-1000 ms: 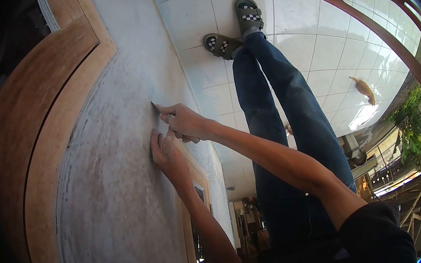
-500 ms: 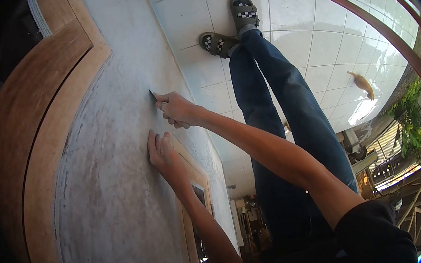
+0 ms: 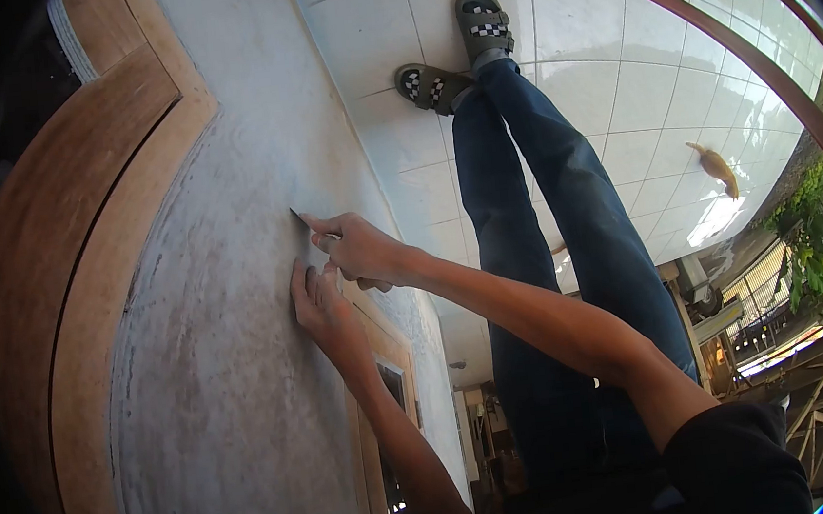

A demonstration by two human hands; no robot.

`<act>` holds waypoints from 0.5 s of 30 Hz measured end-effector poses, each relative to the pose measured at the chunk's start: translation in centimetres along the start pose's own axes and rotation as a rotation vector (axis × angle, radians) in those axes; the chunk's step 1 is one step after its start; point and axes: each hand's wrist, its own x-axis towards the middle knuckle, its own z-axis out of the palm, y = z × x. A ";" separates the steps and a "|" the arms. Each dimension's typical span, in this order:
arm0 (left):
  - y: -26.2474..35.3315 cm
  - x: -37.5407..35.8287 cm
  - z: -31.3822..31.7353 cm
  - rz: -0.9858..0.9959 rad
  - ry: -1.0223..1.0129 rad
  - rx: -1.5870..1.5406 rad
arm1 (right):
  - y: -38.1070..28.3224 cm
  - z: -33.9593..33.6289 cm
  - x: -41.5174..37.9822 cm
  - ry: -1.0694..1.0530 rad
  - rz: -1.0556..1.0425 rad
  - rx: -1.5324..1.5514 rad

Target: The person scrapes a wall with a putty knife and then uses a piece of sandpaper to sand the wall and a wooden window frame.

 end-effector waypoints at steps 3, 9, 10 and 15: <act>-0.4 0.2 -0.1 -0.001 -0.001 -0.001 | -0.8 -1.4 1.4 -0.009 -0.035 -0.051; -0.4 0.1 0.4 -0.015 0.055 -0.028 | 0.0 -0.5 -0.2 -0.018 0.003 -0.054; -0.8 0.2 0.4 0.007 0.062 -0.028 | -0.2 -1.0 0.4 -0.001 -0.008 -0.050; -0.1 0.4 -0.1 0.018 0.001 0.158 | 0.4 -0.8 1.5 0.002 0.012 -0.053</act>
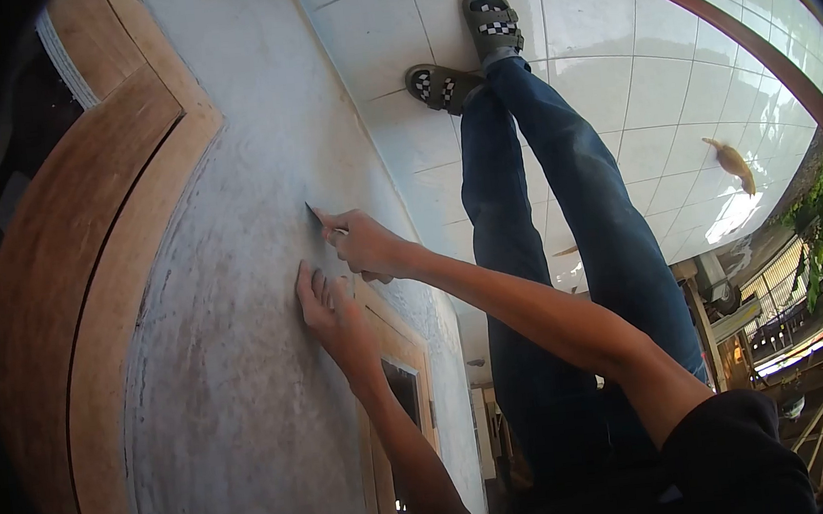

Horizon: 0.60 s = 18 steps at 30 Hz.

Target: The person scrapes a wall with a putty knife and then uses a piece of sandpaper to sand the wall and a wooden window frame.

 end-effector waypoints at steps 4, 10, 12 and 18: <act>0.8 0.4 0.0 0.250 0.009 0.069 | 0.8 -0.3 -1.1 -0.006 -0.036 -0.047; 2.3 0.9 -2.1 0.494 0.000 0.185 | -0.4 0.2 -2.4 -0.036 -0.107 -0.048; 2.1 0.9 -2.3 0.496 -0.020 0.192 | 1.6 1.2 -1.2 0.038 -0.148 0.006; 1.9 1.0 -2.6 0.533 -0.024 0.213 | -0.7 -0.1 -0.7 -0.006 -0.064 0.053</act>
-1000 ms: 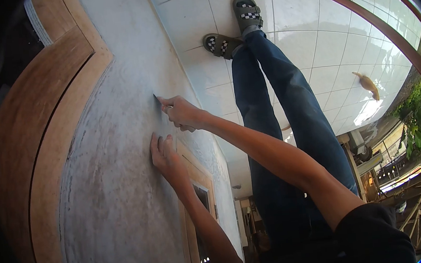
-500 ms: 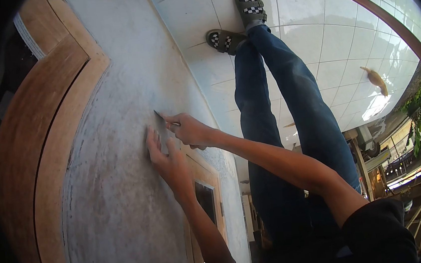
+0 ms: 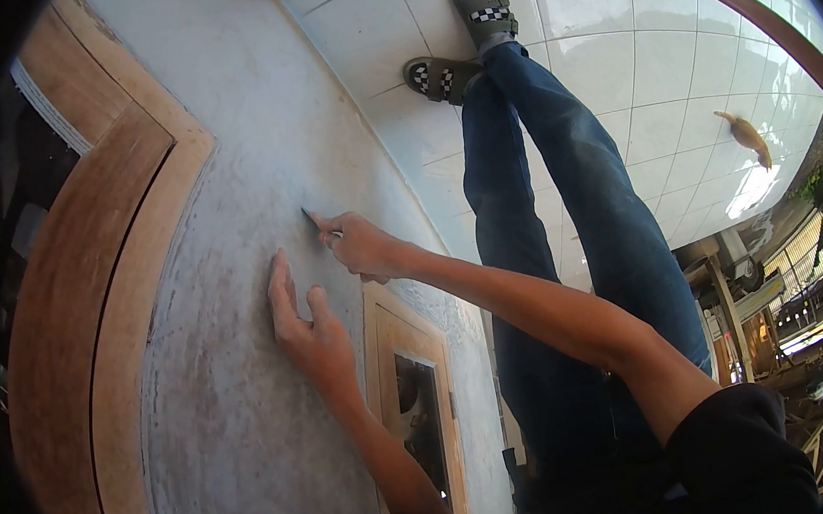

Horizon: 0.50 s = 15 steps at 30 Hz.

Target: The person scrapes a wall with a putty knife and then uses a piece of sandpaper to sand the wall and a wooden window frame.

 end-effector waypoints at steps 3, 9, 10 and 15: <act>-0.1 -0.1 0.0 -0.026 -0.002 -0.046 | -0.4 0.3 -1.7 -0.028 0.036 -0.064; 0.0 -0.1 -0.1 -0.050 -0.011 -0.033 | -0.2 -0.5 0.6 -0.022 0.017 -0.022; -0.3 -0.2 -0.1 -0.032 -0.013 -0.046 | 0.3 0.2 0.2 -0.028 0.019 -0.026; -0.5 -0.4 0.0 -0.011 -0.015 -0.026 | -1.2 -0.5 -0.2 -0.042 0.098 -0.067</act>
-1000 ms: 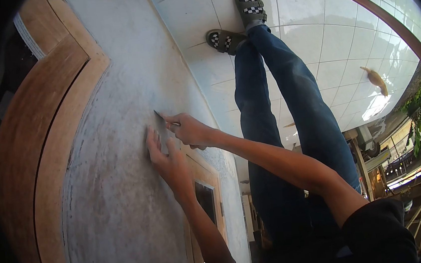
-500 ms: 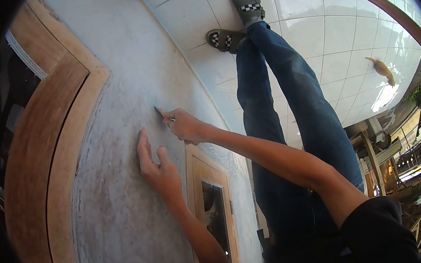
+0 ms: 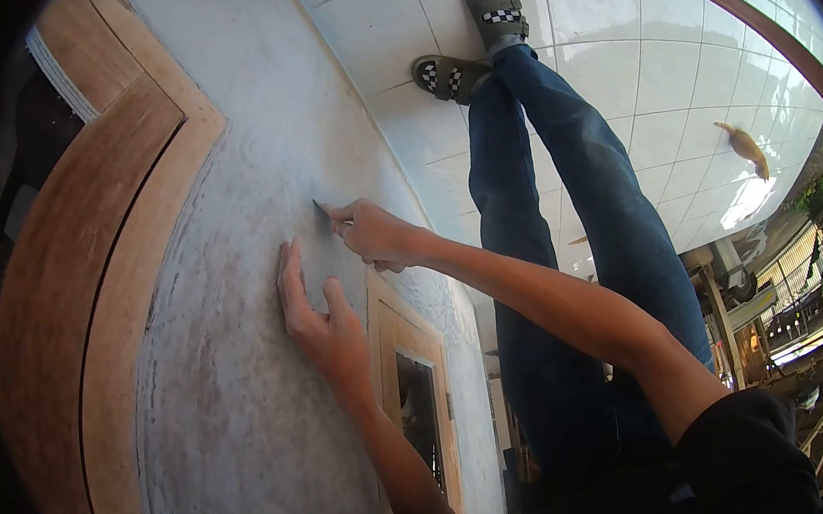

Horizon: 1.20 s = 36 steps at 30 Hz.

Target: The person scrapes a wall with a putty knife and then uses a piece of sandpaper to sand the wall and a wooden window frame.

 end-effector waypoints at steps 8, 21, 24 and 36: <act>-0.1 -0.3 0.0 0.009 0.024 0.015 | 0.3 0.5 0.0 0.006 0.007 0.026; -0.3 -0.2 0.0 -0.012 0.020 -0.058 | 0.5 0.5 1.3 0.036 0.058 0.063; -0.3 -0.3 0.0 0.013 0.037 -0.056 | 0.9 2.2 -1.9 -0.007 -0.001 0.069; -0.4 -0.1 0.1 0.019 0.017 -0.069 | 2.1 1.2 0.9 0.020 -0.022 0.067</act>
